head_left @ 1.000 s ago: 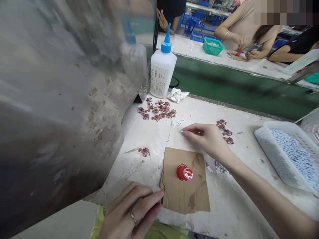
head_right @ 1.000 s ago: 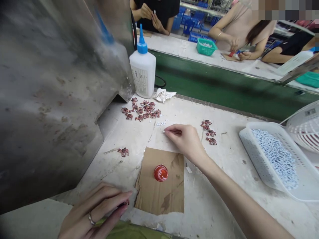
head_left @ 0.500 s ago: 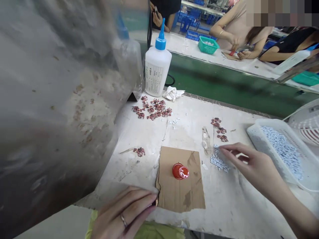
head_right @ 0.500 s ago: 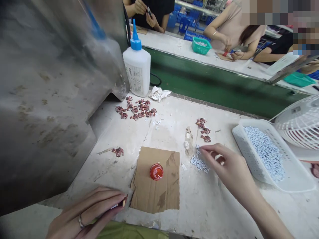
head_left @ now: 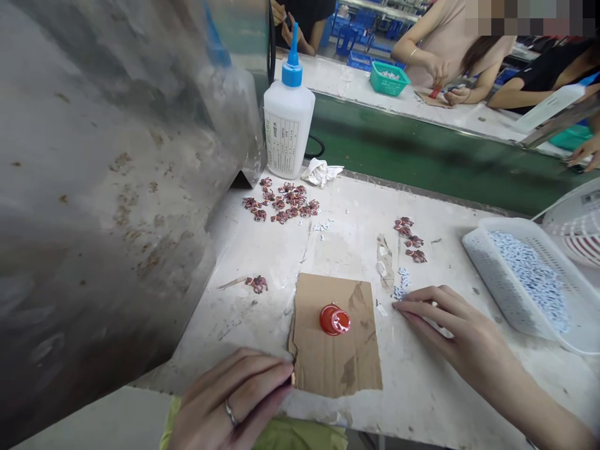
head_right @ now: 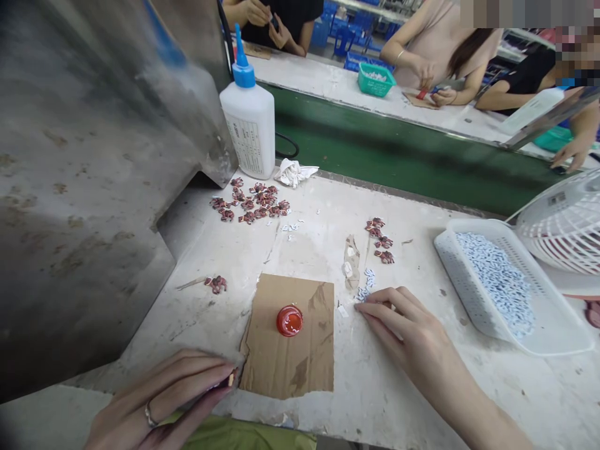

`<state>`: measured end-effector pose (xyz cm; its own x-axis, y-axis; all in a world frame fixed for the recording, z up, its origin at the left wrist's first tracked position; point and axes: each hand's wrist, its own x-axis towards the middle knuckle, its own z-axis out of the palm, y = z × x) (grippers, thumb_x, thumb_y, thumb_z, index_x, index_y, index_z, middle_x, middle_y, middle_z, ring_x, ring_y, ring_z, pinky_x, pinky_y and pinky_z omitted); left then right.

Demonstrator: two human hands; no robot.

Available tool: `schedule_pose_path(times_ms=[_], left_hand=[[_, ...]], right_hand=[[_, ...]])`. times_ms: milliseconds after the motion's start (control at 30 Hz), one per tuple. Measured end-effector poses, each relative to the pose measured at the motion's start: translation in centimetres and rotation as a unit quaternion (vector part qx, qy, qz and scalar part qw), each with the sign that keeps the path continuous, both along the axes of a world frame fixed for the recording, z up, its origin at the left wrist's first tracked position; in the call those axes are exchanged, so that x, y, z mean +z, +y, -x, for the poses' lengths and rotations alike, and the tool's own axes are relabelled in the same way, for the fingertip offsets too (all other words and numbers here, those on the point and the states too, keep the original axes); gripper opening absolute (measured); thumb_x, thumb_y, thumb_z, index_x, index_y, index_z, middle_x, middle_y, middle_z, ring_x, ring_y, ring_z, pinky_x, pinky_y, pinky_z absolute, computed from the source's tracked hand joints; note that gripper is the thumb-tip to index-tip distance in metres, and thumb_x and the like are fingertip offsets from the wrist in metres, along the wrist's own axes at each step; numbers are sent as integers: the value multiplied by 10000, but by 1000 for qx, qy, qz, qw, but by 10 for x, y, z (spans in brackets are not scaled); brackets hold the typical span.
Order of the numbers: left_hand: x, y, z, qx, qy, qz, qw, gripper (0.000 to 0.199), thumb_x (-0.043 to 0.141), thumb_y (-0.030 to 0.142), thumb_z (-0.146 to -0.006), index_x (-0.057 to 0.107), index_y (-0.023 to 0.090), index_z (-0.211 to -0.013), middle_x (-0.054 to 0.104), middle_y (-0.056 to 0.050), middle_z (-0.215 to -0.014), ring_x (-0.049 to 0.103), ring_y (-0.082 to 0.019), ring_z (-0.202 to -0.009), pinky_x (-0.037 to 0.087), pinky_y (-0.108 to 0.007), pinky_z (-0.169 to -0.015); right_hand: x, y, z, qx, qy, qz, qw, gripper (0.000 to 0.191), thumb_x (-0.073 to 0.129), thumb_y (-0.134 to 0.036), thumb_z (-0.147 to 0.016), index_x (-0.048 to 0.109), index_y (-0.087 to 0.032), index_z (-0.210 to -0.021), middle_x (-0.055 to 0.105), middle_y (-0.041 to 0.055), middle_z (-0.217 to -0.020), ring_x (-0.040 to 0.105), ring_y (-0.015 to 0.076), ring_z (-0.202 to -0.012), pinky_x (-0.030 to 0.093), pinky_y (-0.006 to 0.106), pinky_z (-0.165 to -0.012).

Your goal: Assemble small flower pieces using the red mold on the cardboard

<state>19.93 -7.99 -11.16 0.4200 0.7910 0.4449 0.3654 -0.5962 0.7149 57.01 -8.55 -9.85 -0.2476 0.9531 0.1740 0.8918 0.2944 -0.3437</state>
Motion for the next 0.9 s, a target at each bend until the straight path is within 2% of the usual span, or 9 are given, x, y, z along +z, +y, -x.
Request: schedule_pose_path(times_ms=[100,200,400,533,733,900], left_hand=[[-3,-1,3,6,8,6,1000,131,635,180,-1048,712,203,-1151,783,47,-1025,737,-8,-969,572,-56,-963],[-3,-2,3,7,0,11,1000,131,644,139,-1034,713,188,-1135,779,36,-1027,730,-13,-965,568,-65,-966],[-1,2,1,12,3,-5,1000,135,639,156,-1038,723,193,-1138,781,40,-1027,734,-22,-949,584,-85,-935],[-2,1,2,7,7,0,1000,124,635,168,-1045,726,186,-1127,781,44,-1014,734,-12,-944,565,-65,-960],[5,-2,1,17,-11,-4,1000,146,673,128,-1011,718,169,-1144,780,27,-1021,752,-20,-945,572,-56,-957],[11,2,-7,29,-23,16,999,160,701,93,-981,719,169,-1121,792,35,-1005,767,-13,-919,570,-31,-961]], right_hand=[[4,-9,-9,-8,-4,-17,1000,229,593,-275,-1066,766,-338,-1203,733,52,-1165,742,226,-1005,597,357,-805],[2,-17,-5,-38,-11,-44,998,168,635,-278,-1047,756,-292,-1163,727,51,-1099,732,219,-946,585,351,-777],[-7,-16,8,20,-78,-71,994,217,615,-145,-1055,715,-223,-1232,704,65,-1118,657,210,-1003,538,343,-835],[-5,-17,6,53,-48,-50,996,234,592,-157,-1074,716,-254,-1247,654,70,-1200,634,200,-1078,534,323,-871],[-6,-25,8,17,-33,-69,997,231,614,-143,-1066,701,-241,-1255,630,59,-1140,630,176,-1030,524,298,-858],[-9,-20,13,23,-43,-55,997,183,643,-127,-1047,700,-227,-1188,662,56,-1105,641,177,-977,532,322,-835]])
